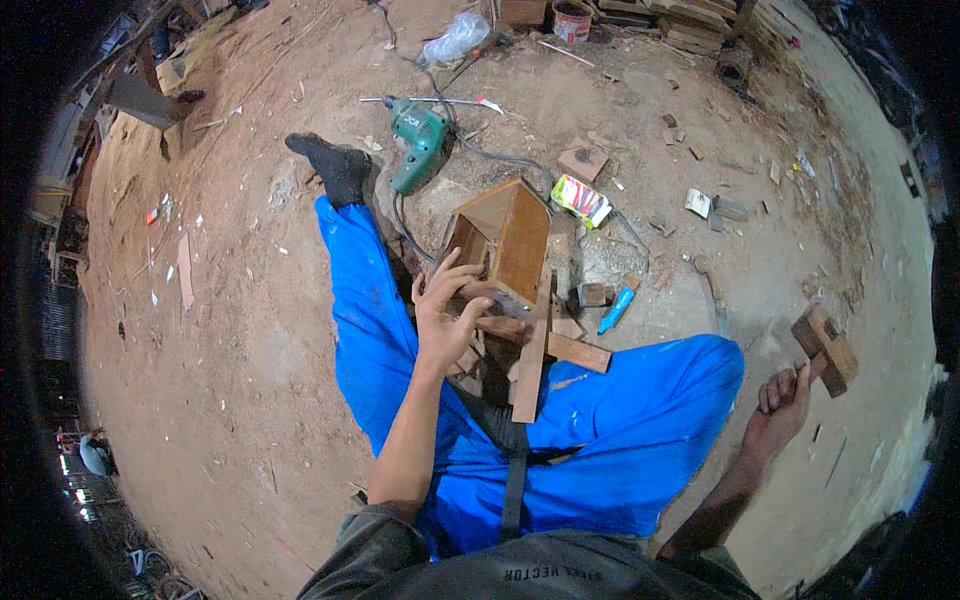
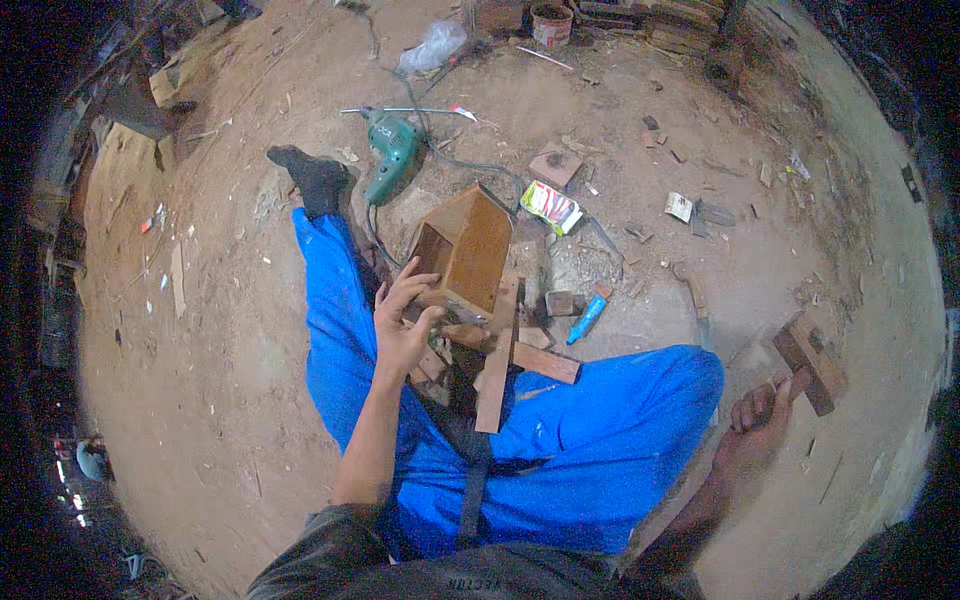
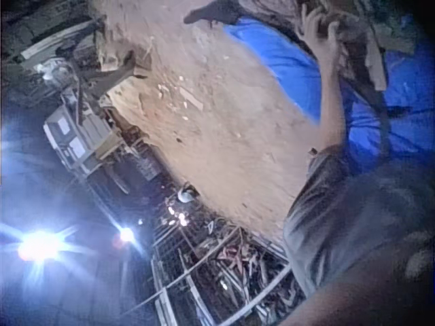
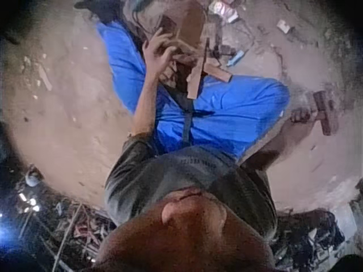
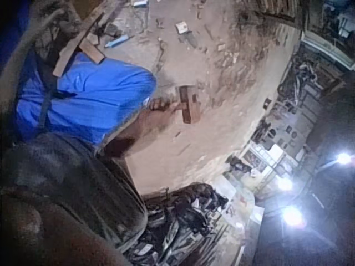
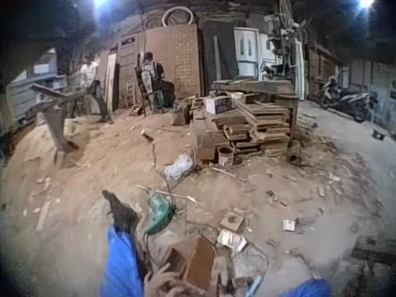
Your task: The person assembles a small wooden box by hand using a wooden mallet to tap pieces into place and fits different wooden panels together while sitting on the floor.
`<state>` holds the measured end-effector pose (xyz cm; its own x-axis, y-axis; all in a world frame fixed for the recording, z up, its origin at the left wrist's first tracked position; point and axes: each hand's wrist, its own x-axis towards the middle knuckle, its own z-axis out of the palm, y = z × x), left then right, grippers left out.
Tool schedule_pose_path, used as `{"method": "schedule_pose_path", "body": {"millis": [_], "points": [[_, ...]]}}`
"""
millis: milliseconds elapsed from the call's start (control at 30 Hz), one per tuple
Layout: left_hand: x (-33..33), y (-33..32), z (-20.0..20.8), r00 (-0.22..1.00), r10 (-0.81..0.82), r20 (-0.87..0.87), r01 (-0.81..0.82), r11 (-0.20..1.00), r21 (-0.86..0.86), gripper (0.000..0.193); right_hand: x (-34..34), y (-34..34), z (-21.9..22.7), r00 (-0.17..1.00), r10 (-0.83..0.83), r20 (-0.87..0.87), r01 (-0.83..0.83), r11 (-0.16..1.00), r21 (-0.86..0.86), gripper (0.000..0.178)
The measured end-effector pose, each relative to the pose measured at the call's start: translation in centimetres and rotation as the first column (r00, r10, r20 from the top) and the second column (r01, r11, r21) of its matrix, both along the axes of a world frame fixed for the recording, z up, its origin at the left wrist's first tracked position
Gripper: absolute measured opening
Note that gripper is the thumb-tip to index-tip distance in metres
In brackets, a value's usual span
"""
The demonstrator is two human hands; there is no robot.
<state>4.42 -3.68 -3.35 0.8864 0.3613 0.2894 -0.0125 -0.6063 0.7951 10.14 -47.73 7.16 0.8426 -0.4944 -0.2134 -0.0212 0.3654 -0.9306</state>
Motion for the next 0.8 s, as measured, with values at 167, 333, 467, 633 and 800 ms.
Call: {"method": "schedule_pose_path", "body": {"millis": [167,333,467,633,800], "points": [[-0.2,0.4,-3.3,0.991,0.117,0.066,-0.049,0.770,-0.636,0.021,-1.9,2.1,-2.3,0.998,-0.009,-0.056,0.002,0.992,-0.129,0.027],[-0.3,1.9,-5.8,0.994,0.058,0.088,0.014,0.751,-0.660,0.035,-4.9,5.6,-4.2,0.856,0.367,-0.364,-0.386,0.922,0.023,0.037],[0.0,1.9,-5.6,0.953,0.271,0.137,-0.050,0.584,-0.810,0.044,-6.5,9.7,-5.0,0.693,0.543,-0.475,-0.650,0.755,-0.087,0.042],[0.7,1.7,-4.8,0.954,0.271,0.128,-0.075,0.628,-0.775,0.051,-8.1,12.9,-6.1,0.482,0.672,-0.562,-0.813,0.583,0.000,0.034],[1.3,3.0,-4.9,0.954,0.299,0.008,-0.141,0.474,-0.869,0.064,-8.5,14.9,-7.0,0.459,0.651,-0.604,-0.855,0.509,-0.101,0.030]]}}
